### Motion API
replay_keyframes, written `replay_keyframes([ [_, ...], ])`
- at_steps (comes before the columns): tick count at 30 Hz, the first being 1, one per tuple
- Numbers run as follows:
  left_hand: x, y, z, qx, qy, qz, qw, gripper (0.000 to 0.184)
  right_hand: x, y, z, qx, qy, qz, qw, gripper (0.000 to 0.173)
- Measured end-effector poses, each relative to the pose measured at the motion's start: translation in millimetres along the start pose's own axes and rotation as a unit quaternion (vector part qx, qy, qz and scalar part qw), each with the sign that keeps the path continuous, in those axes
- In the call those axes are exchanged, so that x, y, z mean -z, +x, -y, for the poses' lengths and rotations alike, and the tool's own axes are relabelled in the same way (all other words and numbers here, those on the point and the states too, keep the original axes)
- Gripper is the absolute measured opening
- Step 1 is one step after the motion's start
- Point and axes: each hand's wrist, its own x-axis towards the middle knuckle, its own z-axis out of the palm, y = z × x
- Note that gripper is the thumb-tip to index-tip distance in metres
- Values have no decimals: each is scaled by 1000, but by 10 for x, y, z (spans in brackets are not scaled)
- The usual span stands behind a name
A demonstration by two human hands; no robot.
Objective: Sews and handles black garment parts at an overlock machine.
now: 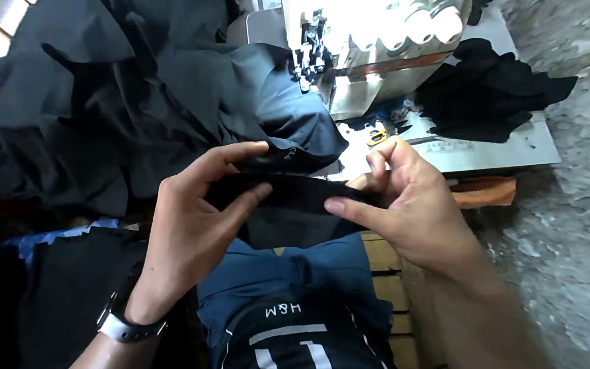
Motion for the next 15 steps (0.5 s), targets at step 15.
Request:
replay_keyframes([
  [15, -168, 380, 152, 39, -59, 12, 997, 14, 379, 136, -343, 124, -9, 166, 978, 11],
])
